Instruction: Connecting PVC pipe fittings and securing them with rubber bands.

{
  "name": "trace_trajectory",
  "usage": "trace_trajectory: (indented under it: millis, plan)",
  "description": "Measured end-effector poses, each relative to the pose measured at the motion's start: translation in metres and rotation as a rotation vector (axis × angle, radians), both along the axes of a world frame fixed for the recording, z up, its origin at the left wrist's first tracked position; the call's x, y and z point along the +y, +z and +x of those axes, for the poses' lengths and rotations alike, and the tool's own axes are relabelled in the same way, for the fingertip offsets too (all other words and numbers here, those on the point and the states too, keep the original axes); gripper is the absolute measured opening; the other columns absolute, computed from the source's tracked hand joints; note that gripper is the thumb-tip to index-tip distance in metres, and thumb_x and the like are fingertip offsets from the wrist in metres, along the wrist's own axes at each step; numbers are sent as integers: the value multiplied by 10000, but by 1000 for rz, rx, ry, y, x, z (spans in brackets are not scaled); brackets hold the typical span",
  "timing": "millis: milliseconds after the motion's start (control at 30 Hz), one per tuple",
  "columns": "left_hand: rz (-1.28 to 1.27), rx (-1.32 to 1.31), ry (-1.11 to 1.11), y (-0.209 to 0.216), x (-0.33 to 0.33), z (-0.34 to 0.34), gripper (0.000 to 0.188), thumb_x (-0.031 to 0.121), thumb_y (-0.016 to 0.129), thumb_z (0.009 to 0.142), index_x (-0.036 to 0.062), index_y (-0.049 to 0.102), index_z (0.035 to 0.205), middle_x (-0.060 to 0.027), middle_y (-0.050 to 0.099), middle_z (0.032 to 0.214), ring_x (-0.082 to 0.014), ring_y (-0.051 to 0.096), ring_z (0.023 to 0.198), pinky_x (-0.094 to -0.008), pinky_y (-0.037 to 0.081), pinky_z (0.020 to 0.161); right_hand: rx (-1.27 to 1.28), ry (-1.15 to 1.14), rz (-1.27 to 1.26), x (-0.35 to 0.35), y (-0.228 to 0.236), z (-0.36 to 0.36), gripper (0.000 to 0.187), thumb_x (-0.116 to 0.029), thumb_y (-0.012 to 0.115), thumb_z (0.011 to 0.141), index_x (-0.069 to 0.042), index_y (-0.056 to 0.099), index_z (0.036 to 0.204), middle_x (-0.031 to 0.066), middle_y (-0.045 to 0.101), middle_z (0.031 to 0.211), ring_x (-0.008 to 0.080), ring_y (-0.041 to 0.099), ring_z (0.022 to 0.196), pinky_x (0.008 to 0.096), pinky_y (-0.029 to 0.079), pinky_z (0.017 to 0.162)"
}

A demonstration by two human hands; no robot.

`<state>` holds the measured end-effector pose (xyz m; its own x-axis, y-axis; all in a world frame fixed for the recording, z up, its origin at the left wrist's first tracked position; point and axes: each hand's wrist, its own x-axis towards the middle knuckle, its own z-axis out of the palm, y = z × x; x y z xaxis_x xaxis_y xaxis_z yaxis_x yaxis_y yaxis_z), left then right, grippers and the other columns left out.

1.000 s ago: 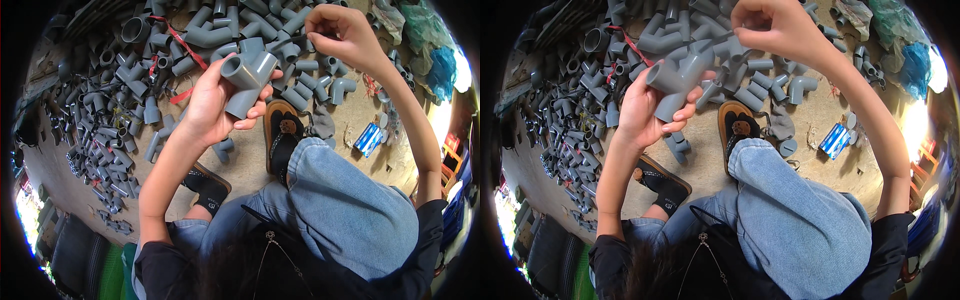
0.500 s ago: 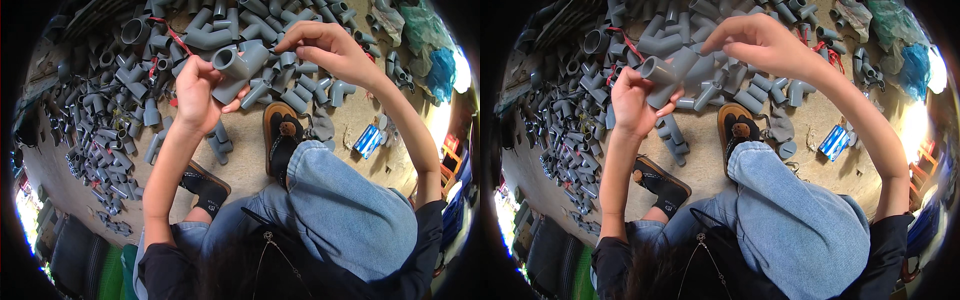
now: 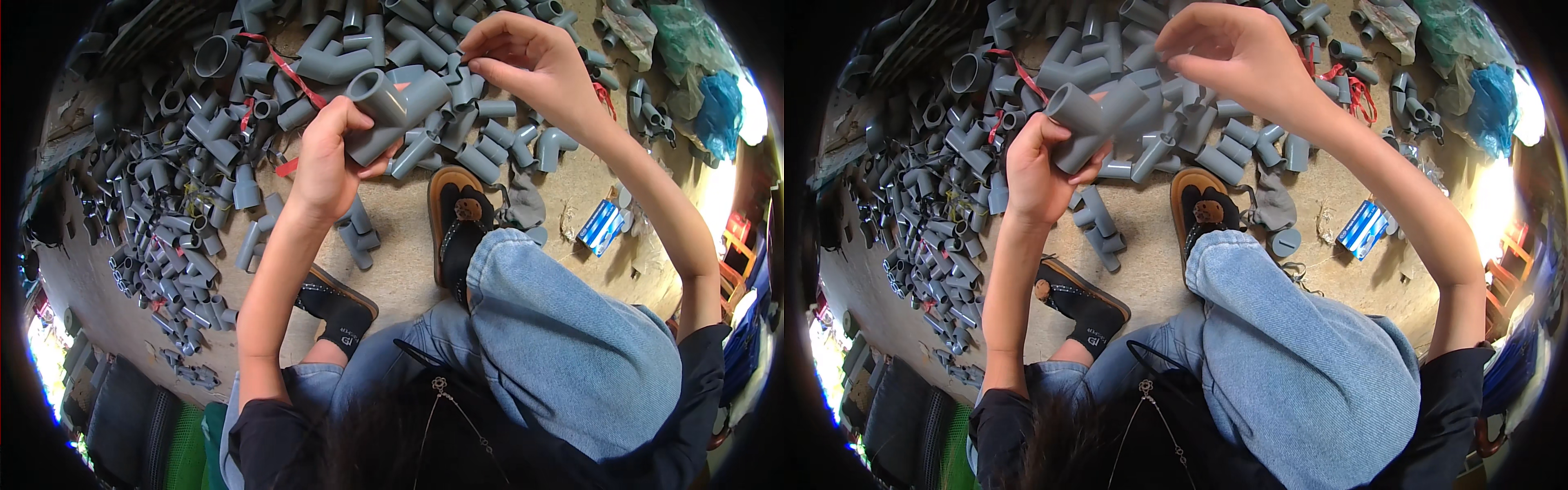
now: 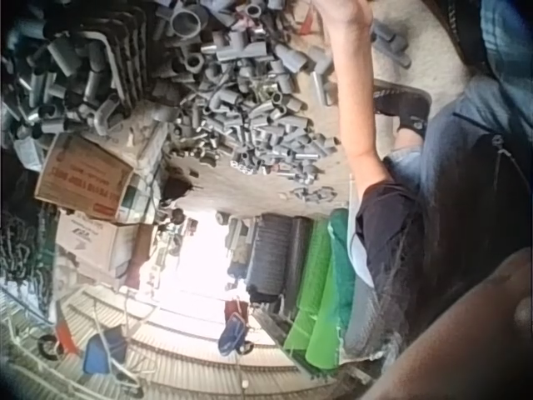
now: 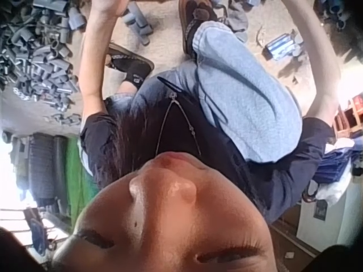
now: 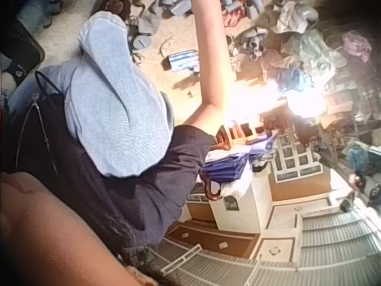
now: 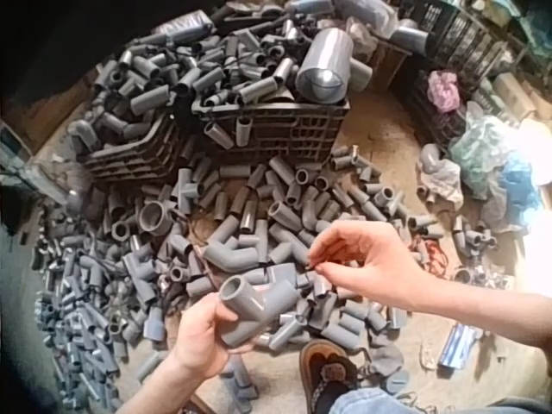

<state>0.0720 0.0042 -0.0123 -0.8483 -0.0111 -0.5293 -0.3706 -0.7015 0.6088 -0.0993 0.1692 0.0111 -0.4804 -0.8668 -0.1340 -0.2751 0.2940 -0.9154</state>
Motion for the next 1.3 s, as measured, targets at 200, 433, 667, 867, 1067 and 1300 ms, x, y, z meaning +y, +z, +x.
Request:
trace_trajectory:
  millis: [200, 433, 667, 867, 1067, 1300]
  plan:
    - [146, -11, 148, -10, 0, 2, 206, 146, 402, 793, -13, 526, 839, -111, 520, 678, -129, 446, 565, -228, 316, 434, 51, -70, 41, 3, -1, 0, 144, -34, 597, 807, -12, 590, 948, 13, 615, 878, 55, 583, 809, 184, 464, 731]
    - [-9, -35, 76, -13, 2, 1, 349, 125, 369, 788, -64, 507, 1047, -131, 527, 787, -178, 451, 625, -240, 299, 447, -47, -12, -17, 4, -5, 5, 132, -37, 604, 802, -21, 582, 931, 8, 608, 888, 48, 579, 807, 177, 463, 706]
    - [6, -44, 78, -8, 4, -1, 411, 133, 363, 788, -69, 497, 1121, -126, 546, 869, -173, 470, 661, -226, 313, 479, -166, 3, 9, 1, -4, 11, 150, -55, 612, 816, -36, 566, 957, -2, 596, 877, 53, 584, 835, 186, 473, 717]
    - [-117, 59, 294, -6, 16, -12, 320, 84, 539, 856, -58, 455, 1130, -109, 571, 900, -112, 499, 631, -220, 407, 548, -351, 8, 2, 7, -8, 6, 182, -78, 610, 828, -57, 539, 995, 6, 615, 883, 36, 554, 813, 181, 440, 729]
    - [-254, 113, 452, -14, 31, -14, 386, 27, 653, 801, -44, 435, 1111, -111, 576, 916, -156, 598, 803, -275, 534, 693, -460, -115, 49, 6, -9, 26, 263, -124, 640, 825, -100, 472, 1026, -17, 624, 881, 21, 536, 813, 177, 402, 709]
    - [-240, 314, 680, -7, 41, -17, 314, 39, 629, 825, -41, 494, 1096, -112, 576, 946, -170, 595, 845, -297, 545, 712, -735, -269, -25, 12, -19, 25, 323, -152, 657, 813, -89, 454, 1056, 3, 594, 910, 49, 510, 788, 194, 388, 716]
